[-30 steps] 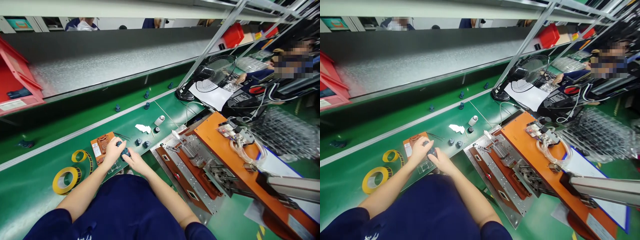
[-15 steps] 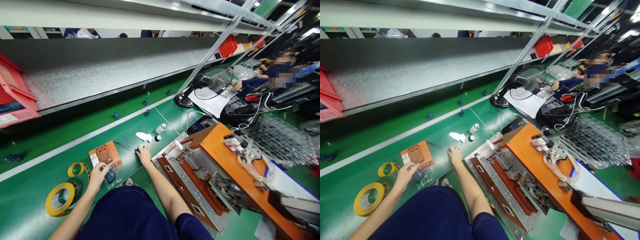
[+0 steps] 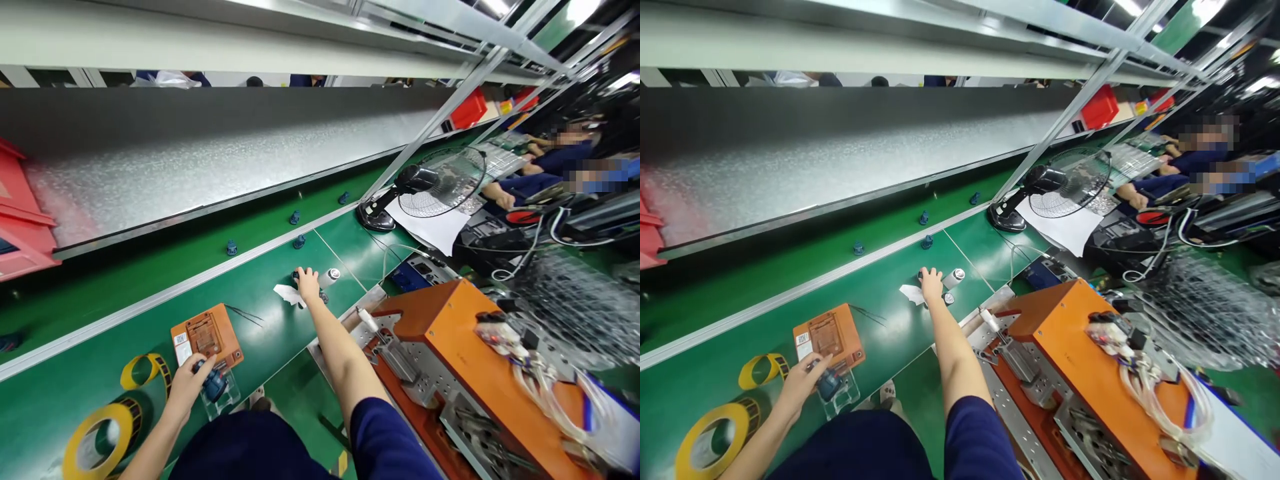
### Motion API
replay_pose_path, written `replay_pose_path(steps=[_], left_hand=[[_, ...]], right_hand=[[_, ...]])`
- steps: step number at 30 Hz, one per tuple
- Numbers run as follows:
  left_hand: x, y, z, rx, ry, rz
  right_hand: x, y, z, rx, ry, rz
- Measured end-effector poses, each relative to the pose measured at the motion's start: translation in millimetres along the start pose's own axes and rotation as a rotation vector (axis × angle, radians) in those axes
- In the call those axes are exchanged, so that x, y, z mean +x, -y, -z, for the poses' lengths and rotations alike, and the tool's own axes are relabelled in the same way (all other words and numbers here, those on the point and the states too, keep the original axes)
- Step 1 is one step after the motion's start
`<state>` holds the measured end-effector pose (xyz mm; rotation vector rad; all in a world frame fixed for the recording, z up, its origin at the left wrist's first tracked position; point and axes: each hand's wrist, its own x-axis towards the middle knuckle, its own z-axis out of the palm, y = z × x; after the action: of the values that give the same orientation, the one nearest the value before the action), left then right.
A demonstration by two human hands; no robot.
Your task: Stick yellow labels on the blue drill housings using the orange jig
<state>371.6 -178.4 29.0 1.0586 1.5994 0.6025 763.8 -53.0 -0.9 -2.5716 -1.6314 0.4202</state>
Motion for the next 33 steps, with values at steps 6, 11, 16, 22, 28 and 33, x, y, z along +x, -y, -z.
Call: replay_pose_path(steps=[6,11,16,22,28,33], left_hand=[[3.6,-3.5,1.0,0.018,-0.007,0.034],[8.9,-7.9,-9.2,0.002,0.013,0.091],[17.9,-24.4,-27.3,-0.035,0.124,0.079],[26.1,-47.6,-52.0,-0.011,0.204,-0.173],[17.5,-59.3,-79.4,-0.070,0.323,-0.199],[-2.8,-55.3,-99.8,-0.139,0.428,-0.166]], right_hand=[[31.2,-15.7,-7.3,0.070,0.094,-0.047],[30.4,-22.8,4.4,0.194,0.109,-0.104],[-19.0,-15.5,21.5,0.398,0.001,-0.110],[-168.2,35.9,-0.3,0.815,0.308,0.080],[-259.0,70.1,-21.6,1.484,0.552,0.039],[-274.1,57.7,-19.7,1.584,0.441,-0.049]])
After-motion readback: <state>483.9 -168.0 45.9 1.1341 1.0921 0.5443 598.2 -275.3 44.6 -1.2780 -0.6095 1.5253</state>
